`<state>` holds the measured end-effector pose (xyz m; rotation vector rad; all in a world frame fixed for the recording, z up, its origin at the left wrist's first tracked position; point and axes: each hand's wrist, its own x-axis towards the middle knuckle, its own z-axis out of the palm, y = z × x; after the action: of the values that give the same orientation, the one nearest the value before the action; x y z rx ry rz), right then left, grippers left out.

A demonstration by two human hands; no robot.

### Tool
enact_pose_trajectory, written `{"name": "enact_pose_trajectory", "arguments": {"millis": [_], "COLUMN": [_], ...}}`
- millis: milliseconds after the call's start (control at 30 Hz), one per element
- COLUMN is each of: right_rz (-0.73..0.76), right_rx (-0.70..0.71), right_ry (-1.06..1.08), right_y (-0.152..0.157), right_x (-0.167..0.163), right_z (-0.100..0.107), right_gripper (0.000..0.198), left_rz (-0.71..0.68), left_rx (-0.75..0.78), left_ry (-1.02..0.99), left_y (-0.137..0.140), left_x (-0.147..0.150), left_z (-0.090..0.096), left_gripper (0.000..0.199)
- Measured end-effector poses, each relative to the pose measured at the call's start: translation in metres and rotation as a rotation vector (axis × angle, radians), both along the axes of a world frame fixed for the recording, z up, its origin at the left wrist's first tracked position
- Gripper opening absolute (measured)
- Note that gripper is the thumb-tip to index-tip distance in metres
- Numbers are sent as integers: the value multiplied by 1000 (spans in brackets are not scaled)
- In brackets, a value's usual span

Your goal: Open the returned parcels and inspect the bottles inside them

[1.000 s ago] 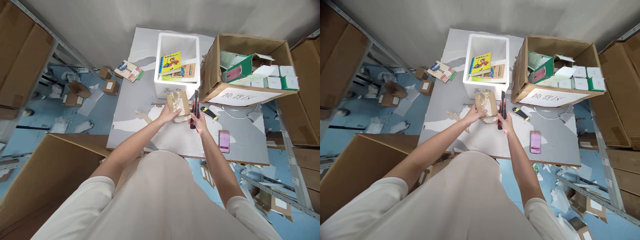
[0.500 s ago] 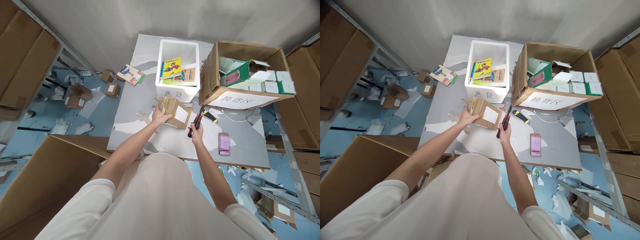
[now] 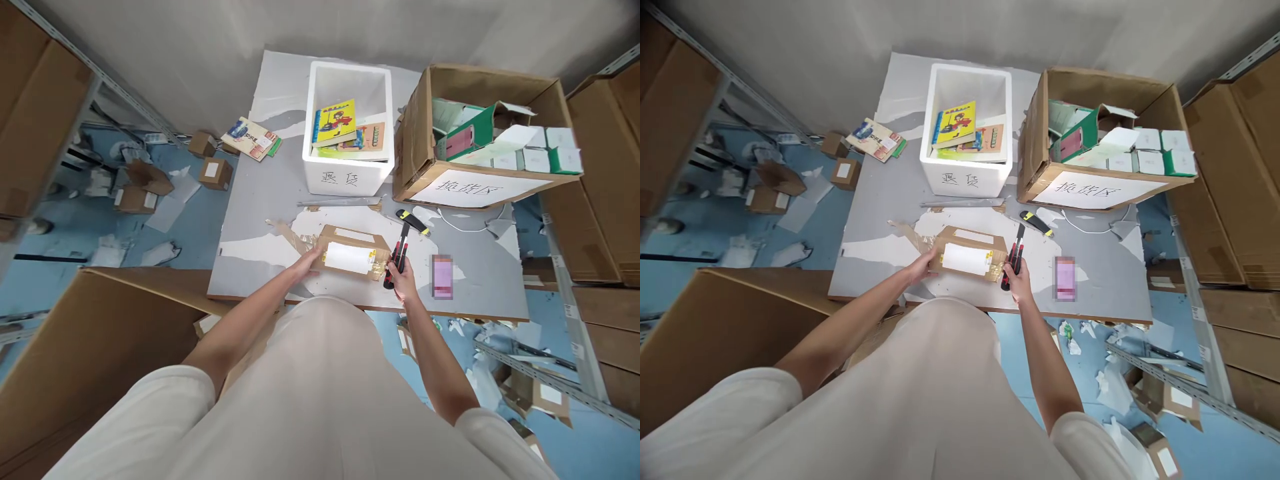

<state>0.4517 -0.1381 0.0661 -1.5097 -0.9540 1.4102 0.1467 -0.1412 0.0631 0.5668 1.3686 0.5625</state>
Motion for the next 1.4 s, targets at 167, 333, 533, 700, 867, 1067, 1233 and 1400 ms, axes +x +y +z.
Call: {"name": "enact_pose_trajectory", "arguments": {"millis": [167,333,533,700,867,1067,1233,1400], "right_rz": [-11,155,287,452,1163,1584,1626,1673], "right_rx": [17,39,18,290,434,472,482,475], "right_ry": [-74,-298,-655,-897,-974,-1277,-1454,-1508], "right_y": [9,16,19,29,48,61,54,48], "right_x": [-3,-3,9,-4,-44,-74,-90,-102], "right_z": [17,21,16,56,96,104,102,107], "right_gripper": [46,42,40,47,55,64,67,70], "left_rz": [-91,-152,-217,-79,-353,-377,-363,-378], "left_rx": [144,172,332,650,980,985,965,930], "left_ry": [238,429,736,950,713,675,646,624], "left_y": [-10,-20,-38,-54,-55,-53,-51,-50], "left_x": [0,-2,20,32,34,35,34,33], "left_z": [-1,7,11,-2,-14,-18,-19,-21], "left_gripper": [61,53,76,60,32,35,32,32]}}
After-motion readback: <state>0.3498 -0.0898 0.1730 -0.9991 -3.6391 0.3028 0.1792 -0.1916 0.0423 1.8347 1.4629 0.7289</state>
